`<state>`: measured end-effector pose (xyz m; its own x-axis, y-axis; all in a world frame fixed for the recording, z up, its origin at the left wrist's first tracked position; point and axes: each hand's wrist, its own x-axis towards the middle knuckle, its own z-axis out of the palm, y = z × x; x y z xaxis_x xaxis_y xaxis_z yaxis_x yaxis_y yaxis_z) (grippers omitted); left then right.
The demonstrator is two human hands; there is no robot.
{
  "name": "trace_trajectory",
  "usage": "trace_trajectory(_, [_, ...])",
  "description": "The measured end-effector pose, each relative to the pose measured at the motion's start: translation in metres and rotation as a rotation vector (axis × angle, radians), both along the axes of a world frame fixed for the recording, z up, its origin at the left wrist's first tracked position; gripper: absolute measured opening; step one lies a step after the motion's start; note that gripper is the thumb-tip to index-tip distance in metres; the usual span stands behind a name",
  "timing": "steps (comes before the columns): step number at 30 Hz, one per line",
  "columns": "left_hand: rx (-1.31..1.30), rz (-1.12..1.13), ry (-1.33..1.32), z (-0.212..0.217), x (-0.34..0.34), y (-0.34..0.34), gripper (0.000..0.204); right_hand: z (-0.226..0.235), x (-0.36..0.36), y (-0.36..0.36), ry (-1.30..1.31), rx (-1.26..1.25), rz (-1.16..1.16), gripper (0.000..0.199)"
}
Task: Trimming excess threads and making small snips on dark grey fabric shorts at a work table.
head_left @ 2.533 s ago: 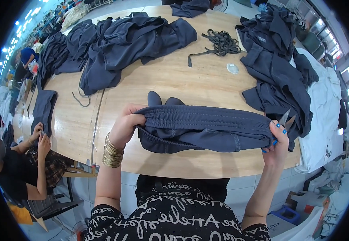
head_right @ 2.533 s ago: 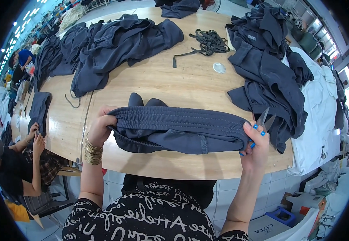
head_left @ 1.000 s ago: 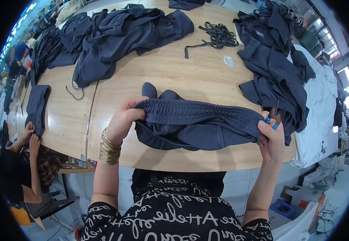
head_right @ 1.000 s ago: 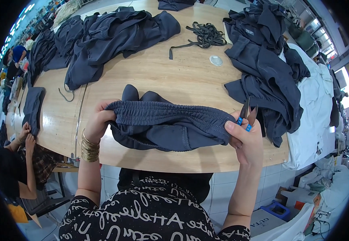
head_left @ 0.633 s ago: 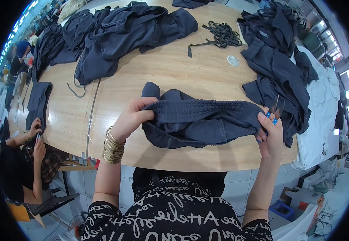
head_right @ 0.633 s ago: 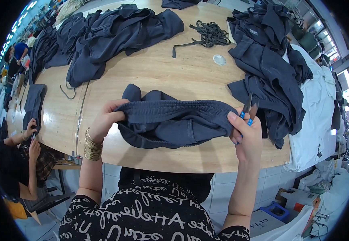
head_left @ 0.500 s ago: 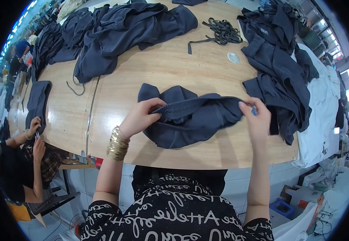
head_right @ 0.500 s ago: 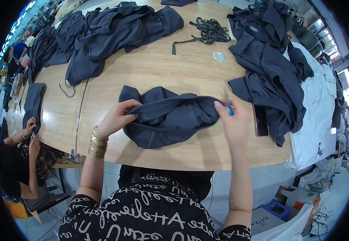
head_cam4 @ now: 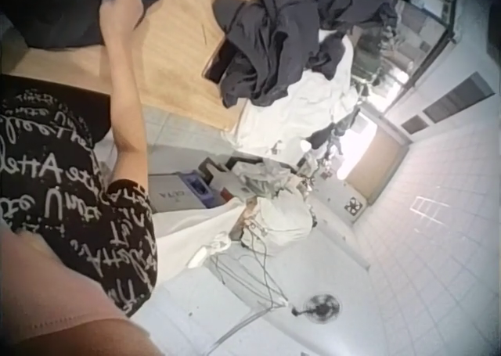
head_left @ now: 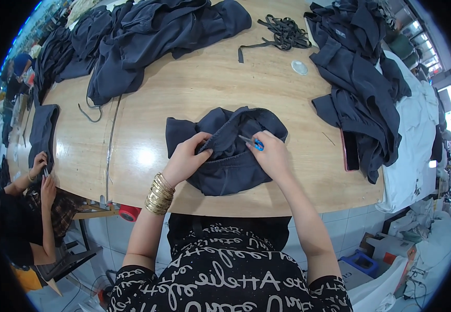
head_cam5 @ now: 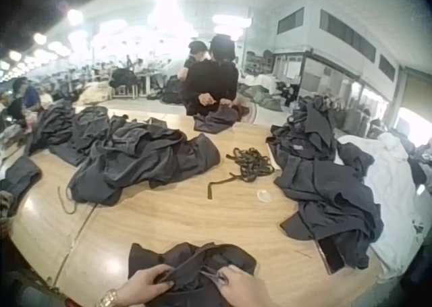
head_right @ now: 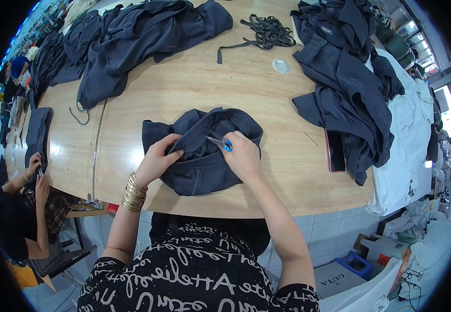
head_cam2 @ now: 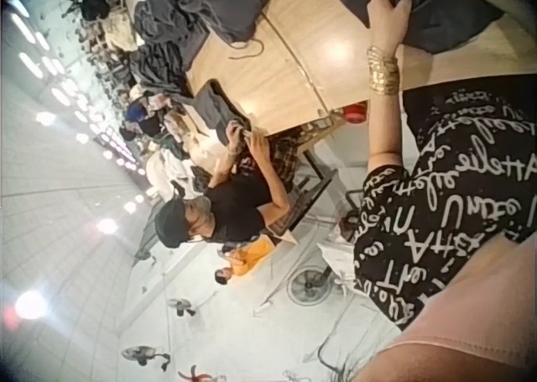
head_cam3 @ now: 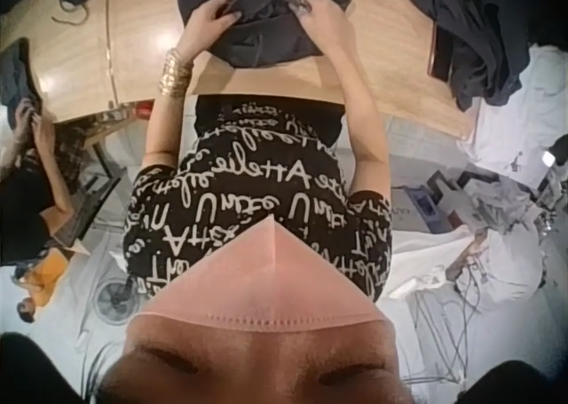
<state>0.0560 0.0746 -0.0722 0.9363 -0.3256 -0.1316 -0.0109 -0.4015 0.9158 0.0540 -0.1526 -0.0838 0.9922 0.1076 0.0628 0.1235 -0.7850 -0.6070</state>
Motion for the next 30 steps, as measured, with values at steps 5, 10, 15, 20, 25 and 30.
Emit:
trace_trajectory(5, [-0.035,0.071,-0.042,-0.007,-0.007,0.005,0.03,0.017,0.008,-0.006,0.049,0.207,-0.057,0.019])
trace_trajectory(10, [-0.108,0.122,-0.093,-0.01,-0.003,-0.003,0.029,-0.005,0.001,0.005,0.031,-0.162,0.176,0.018])
trace_trajectory(15, [-0.166,0.25,-0.106,-0.007,-0.002,0.003,0.03,0.007,0.005,-0.011,0.123,0.353,-0.051,0.016])
trace_trajectory(20, [0.062,0.288,-0.458,0.013,-0.004,0.001,0.032,0.071,-0.005,-0.015,0.544,1.046,-0.184,0.01])
trace_trajectory(25, [0.06,0.252,-0.632,0.041,-0.015,-0.022,0.035,0.087,-0.01,-0.018,0.596,1.231,-0.163,0.008])
trace_trajectory(30, [-0.277,0.208,-0.095,0.033,-0.008,-0.038,0.039,0.092,-0.015,-0.018,0.602,1.265,-0.14,0.007])
